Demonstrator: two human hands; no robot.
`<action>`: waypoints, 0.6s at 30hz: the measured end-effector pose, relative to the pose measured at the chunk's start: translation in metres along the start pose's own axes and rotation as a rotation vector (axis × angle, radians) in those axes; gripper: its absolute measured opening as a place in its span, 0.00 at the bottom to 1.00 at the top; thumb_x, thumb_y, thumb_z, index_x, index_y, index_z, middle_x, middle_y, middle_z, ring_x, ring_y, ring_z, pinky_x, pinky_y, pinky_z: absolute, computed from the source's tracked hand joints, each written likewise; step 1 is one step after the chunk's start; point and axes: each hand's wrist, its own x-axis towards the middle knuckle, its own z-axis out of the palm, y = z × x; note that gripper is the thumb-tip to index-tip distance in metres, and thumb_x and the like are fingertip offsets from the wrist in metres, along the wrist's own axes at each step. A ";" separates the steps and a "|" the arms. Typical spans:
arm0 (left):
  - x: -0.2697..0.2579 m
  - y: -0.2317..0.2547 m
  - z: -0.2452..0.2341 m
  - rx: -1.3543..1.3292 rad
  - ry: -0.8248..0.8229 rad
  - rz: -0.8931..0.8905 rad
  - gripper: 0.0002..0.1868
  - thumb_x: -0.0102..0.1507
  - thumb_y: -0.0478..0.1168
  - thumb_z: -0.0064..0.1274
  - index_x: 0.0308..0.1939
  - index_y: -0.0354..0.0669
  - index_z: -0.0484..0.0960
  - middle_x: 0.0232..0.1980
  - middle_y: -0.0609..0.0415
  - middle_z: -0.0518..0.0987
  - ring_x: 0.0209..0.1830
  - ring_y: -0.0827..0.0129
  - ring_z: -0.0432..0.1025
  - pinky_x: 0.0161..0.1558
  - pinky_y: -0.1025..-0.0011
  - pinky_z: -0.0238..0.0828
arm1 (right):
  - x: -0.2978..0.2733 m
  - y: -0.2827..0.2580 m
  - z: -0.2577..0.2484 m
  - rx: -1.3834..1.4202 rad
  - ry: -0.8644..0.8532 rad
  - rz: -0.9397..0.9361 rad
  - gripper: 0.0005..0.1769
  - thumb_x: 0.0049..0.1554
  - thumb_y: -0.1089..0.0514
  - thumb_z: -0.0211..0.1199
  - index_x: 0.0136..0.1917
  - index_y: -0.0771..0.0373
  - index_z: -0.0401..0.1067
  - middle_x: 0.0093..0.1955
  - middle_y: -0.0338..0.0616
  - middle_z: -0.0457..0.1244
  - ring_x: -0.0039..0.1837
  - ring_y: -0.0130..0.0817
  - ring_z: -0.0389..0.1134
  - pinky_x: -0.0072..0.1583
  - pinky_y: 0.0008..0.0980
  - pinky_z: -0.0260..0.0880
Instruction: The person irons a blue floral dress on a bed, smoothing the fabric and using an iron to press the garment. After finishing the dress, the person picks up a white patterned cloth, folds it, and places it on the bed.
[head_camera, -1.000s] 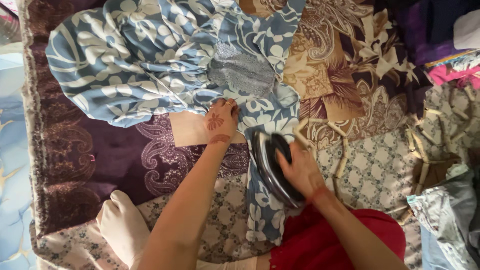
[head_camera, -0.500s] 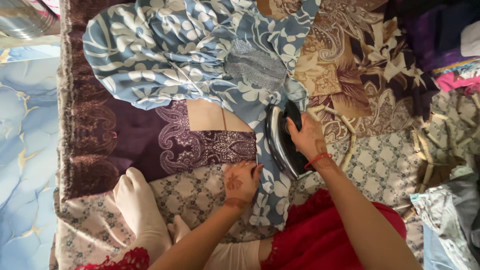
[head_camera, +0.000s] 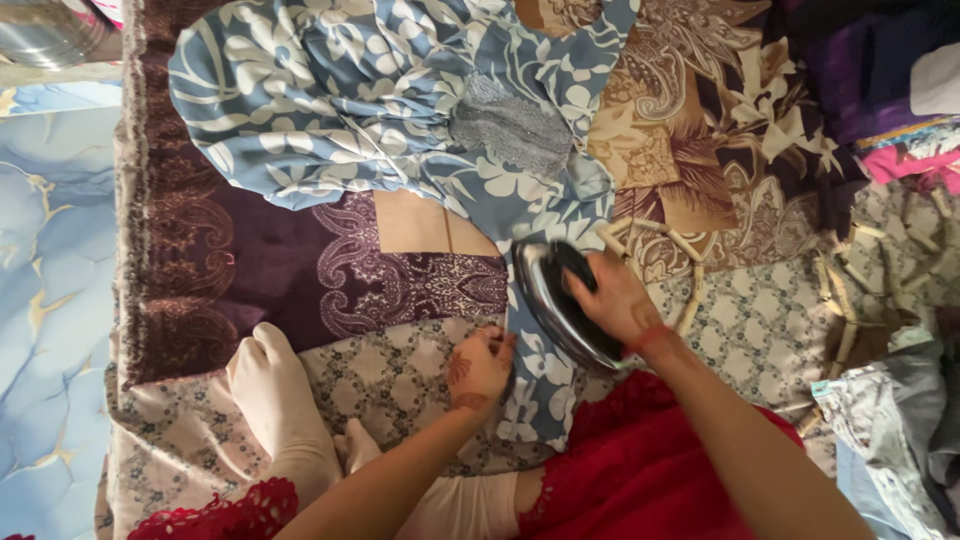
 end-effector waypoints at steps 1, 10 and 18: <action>0.000 0.002 0.001 0.013 0.008 -0.016 0.20 0.65 0.55 0.54 0.43 0.41 0.83 0.36 0.49 0.85 0.36 0.55 0.80 0.42 0.61 0.76 | 0.007 0.000 0.000 -0.007 0.015 0.063 0.18 0.64 0.46 0.59 0.46 0.65 0.71 0.36 0.52 0.68 0.36 0.42 0.72 0.42 0.41 0.73; -0.001 -0.008 0.005 0.051 0.060 0.055 0.16 0.65 0.52 0.52 0.41 0.43 0.84 0.35 0.47 0.84 0.37 0.51 0.79 0.40 0.57 0.74 | -0.002 -0.014 -0.018 -0.001 -0.041 -0.575 0.22 0.60 0.50 0.56 0.61 0.69 0.66 0.40 0.59 0.69 0.39 0.49 0.73 0.42 0.43 0.76; -0.008 0.004 -0.003 0.070 0.033 0.069 0.18 0.66 0.54 0.51 0.39 0.43 0.83 0.35 0.48 0.84 0.36 0.53 0.79 0.41 0.58 0.74 | 0.029 -0.032 -0.022 0.040 -0.237 0.043 0.15 0.64 0.47 0.54 0.51 0.61 0.68 0.37 0.53 0.69 0.38 0.47 0.75 0.44 0.41 0.75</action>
